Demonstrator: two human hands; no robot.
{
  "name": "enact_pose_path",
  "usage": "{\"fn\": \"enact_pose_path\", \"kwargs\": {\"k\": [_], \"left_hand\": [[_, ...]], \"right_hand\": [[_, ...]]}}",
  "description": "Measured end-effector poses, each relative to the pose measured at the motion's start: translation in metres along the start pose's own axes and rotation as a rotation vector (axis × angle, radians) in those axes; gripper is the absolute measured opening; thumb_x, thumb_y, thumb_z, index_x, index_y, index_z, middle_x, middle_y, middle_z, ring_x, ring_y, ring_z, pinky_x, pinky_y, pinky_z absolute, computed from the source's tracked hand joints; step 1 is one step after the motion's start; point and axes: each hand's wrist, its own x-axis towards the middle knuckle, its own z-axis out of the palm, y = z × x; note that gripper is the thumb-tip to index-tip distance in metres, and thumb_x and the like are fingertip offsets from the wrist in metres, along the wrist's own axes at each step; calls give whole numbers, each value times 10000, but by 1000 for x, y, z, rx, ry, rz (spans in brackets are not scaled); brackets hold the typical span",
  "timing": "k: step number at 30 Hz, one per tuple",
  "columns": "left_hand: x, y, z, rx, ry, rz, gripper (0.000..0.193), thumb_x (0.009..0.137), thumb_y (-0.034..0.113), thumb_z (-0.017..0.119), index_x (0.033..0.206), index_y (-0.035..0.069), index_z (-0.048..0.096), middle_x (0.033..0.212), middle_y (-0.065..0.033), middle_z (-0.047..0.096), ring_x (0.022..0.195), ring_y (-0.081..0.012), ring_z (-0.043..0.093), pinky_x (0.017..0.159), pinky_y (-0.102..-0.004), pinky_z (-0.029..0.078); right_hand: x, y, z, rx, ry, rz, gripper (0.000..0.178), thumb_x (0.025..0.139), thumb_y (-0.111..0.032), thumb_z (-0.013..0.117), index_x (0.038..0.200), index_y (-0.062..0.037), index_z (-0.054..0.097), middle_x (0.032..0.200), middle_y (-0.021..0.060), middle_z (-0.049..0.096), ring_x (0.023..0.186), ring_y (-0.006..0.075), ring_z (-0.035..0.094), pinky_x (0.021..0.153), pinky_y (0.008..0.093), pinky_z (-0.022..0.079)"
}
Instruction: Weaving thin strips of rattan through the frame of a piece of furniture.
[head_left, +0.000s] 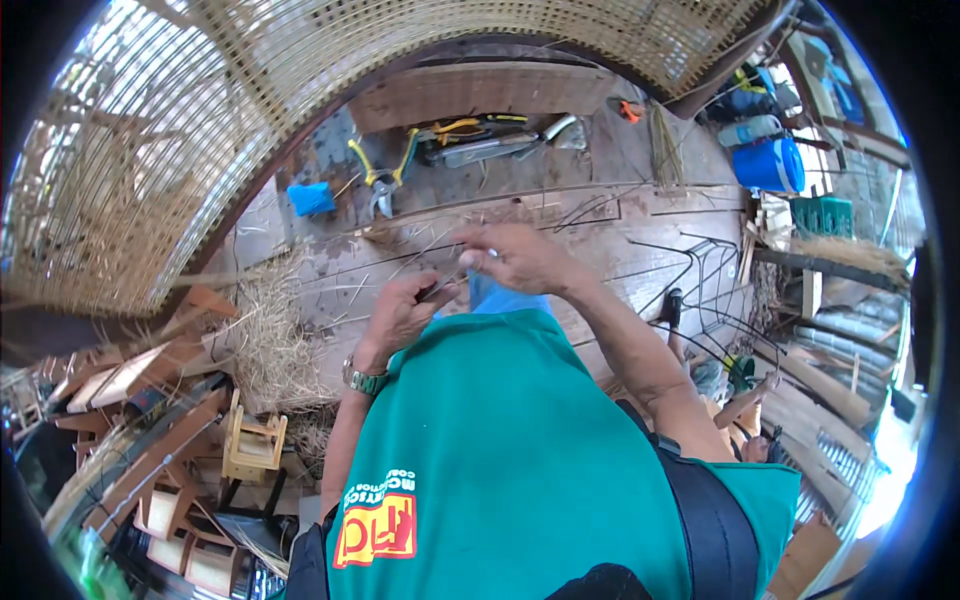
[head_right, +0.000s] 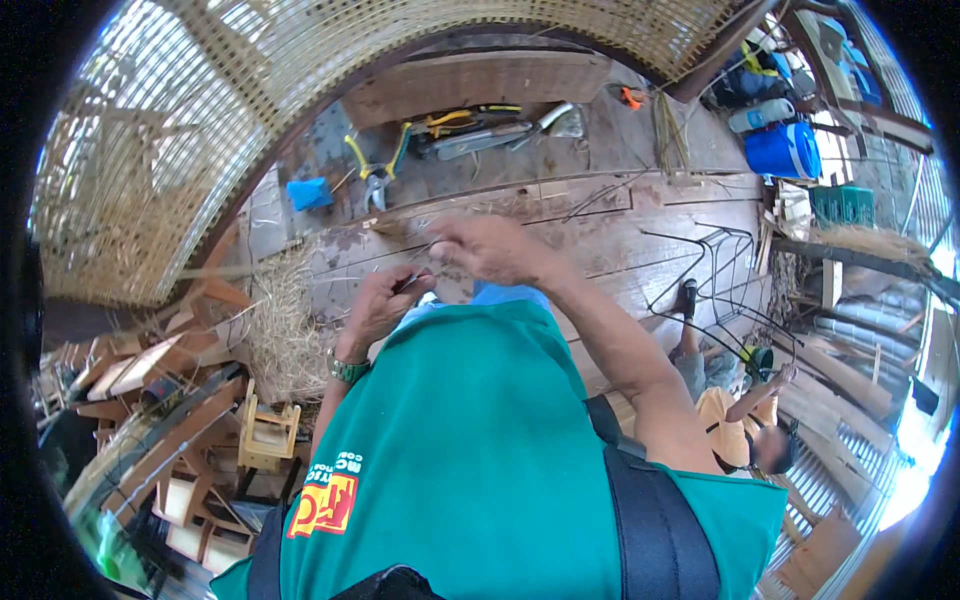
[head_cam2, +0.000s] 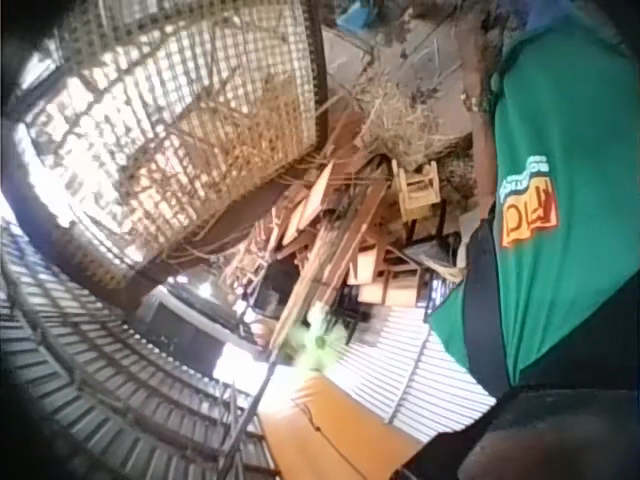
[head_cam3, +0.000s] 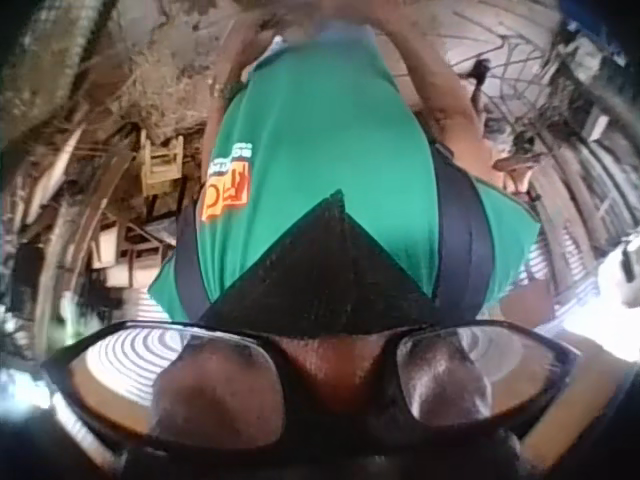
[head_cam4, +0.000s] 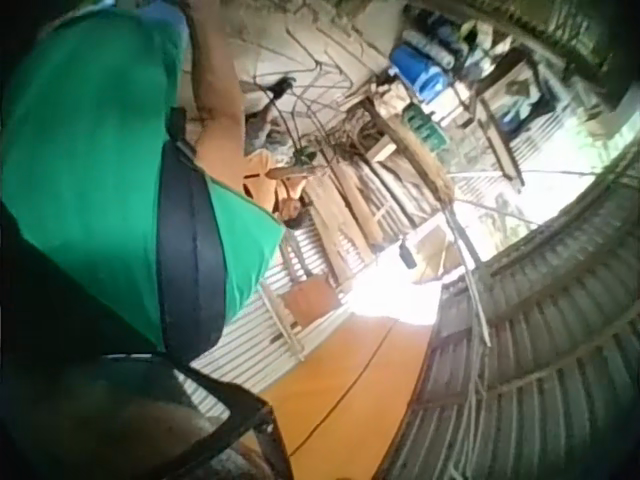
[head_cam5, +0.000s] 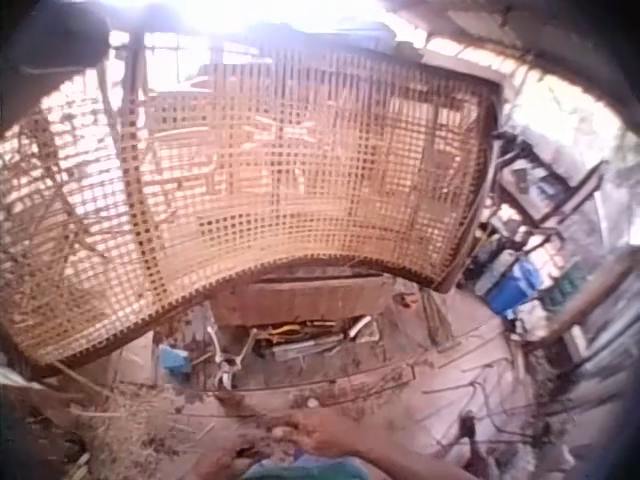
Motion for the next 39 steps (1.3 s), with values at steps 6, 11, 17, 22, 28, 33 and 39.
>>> {"fn": "enact_pose_path", "kwargs": {"k": [6, 11, 17, 22, 28, 33, 39], "left_hand": [[62, 10, 7, -80, 77, -268, 240, 1186, 260, 941, 1240, 27, 931, 894, 4, 749, 869, -89, 614, 778, -352, 514], [124, 31, 12, 171, 76, -344, 318, 1182, 329, 941, 1181, 13, 905, 846, -34, 692, 817, -137, 614, 758, -392, 523], [259, 137, 95, -3, 216, -107, 397, 1166, 373, 943, 1167, -10, 840, 891, -211, 695, 805, -202, 551, 759, -460, 526], [257, 121, 43, 106, 254, -228, 391, 1156, 379, 957, 1128, 8, 834, 881, -181, 681, 812, -248, 580, 780, -457, 517], [242, 74, -7, 247, 317, -192, 449, 1139, 448, 950, 1035, 29, 828, 911, -227, 744, 786, -393, 667, 750, -523, 519], [294, 107, 8, 194, 269, 6, 418, 1120, 491, 943, 1224, 87, 920, 1097, -261, 855, 1007, -541, 808, 826, -576, 608], [198, -6, -97, 257, 335, -266, 442, 1104, 496, 981, 1160, 63, 910, 922, -222, 782, 803, -391, 723, 770, -490, 565]], "right_hand": [[-47, 137, -134, 84, -203, 145, 301, 1157, -360, 894, 1295, -94, 921, 1124, 169, 918, 1025, 389, 888, 898, 504, 668], [-53, 222, -238, -164, -199, 280, 429, 1104, -370, 943, 1436, -101, 903, 1318, 163, 898, 1198, 381, 865, 1010, 510, 659], [31, 228, -250, -55, -288, 1, 498, 1131, -398, 914, 1524, -99, 844, 1370, 211, 871, 1258, 455, 837, 1093, 551, 651], [53, 236, -282, 271, -369, 116, 286, 1179, -288, 840, 1319, -41, 873, 1123, 237, 882, 1063, 453, 867, 955, 540, 667], [67, 282, -311, -338, -321, 113, 627, 1147, -380, 870, 1701, -125, 728, 1510, 229, 807, 1337, 437, 807, 1134, 544, 636], [142, 215, -221, -126, -333, 86, 592, 1173, -364, 861, 1671, -88, 699, 1493, 275, 786, 1364, 475, 781, 1152, 560, 605], [158, 229, -250, -2, -304, 281, 311, 1249, -340, 780, 1302, -40, 843, 1106, 189, 836, 1073, 389, 826, 964, 509, 627]]}}
